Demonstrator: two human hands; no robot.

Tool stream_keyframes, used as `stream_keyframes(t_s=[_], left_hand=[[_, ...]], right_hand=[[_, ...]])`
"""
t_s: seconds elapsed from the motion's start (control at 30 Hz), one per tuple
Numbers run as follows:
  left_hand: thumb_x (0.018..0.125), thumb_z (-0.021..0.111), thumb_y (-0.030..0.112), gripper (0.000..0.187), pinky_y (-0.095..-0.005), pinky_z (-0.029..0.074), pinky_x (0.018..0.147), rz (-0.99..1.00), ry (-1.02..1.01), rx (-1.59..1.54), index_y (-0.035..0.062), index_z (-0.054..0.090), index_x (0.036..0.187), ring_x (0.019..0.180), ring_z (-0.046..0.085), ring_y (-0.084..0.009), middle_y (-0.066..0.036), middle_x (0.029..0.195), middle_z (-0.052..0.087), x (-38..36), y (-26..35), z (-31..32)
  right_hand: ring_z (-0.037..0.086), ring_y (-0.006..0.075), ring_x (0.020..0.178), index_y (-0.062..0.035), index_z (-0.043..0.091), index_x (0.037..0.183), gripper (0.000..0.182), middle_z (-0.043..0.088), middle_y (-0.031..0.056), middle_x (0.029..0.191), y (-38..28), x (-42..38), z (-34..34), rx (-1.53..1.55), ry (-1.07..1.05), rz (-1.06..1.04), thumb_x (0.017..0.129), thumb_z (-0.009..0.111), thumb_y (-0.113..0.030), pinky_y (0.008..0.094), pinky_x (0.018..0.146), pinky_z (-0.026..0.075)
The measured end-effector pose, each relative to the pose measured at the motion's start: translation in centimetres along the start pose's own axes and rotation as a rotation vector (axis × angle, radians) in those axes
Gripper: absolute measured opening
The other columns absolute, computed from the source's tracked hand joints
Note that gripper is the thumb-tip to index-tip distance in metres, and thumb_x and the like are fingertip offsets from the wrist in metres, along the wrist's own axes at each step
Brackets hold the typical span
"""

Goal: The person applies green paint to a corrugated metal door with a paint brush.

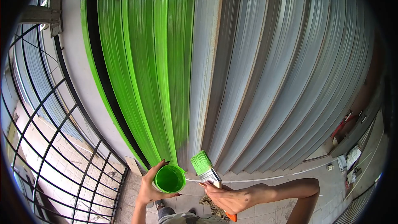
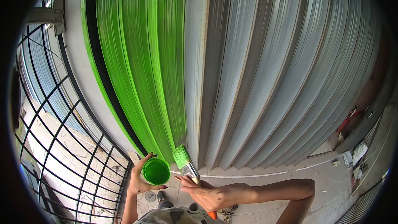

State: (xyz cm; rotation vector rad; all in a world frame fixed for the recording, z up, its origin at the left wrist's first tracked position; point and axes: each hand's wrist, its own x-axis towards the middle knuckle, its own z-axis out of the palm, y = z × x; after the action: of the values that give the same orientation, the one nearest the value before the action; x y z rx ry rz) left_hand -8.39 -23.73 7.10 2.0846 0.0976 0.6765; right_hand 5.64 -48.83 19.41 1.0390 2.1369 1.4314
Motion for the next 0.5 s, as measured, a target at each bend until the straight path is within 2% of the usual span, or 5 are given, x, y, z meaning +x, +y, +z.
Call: stream_keyframes(t_s=[0.2, 0.5], left_hand=[[0.048, 0.093, 0.034, 0.105, -0.0396, 0.045, 0.100, 0.001, 0.008, 0.013, -0.0040, 0.046, 0.133, 0.114, 0.060, -0.0278, -0.016, 0.126, 0.059, -0.1, 0.0, -0.2], [0.047, 0.093, 0.036, 0.106, -0.0403, 0.044, 0.101, -0.026, 0.009, 0.011, -0.0034, 0.046, 0.133, 0.116, 0.058, -0.0285, -0.016, 0.127, 0.059, 0.0, -0.5, -0.3]], right_hand=[[0.066, 0.0230, 0.102, 0.0008, 0.069, 0.104, 0.028, 0.069, 0.0127, 0.105, -0.9, 2.0, 1.8, 0.012, -0.036, 0.105, 0.086, 0.055, -0.014, 0.0355, 0.103, 0.046], [0.067, 0.0224, 0.100, -0.0015, 0.069, 0.104, 0.025, 0.070, 0.0108, 0.104, -1.5, 2.5, 2.1, 0.034, -0.032, 0.128, 0.084, 0.059, -0.014, 0.0358, 0.102, 0.047]])
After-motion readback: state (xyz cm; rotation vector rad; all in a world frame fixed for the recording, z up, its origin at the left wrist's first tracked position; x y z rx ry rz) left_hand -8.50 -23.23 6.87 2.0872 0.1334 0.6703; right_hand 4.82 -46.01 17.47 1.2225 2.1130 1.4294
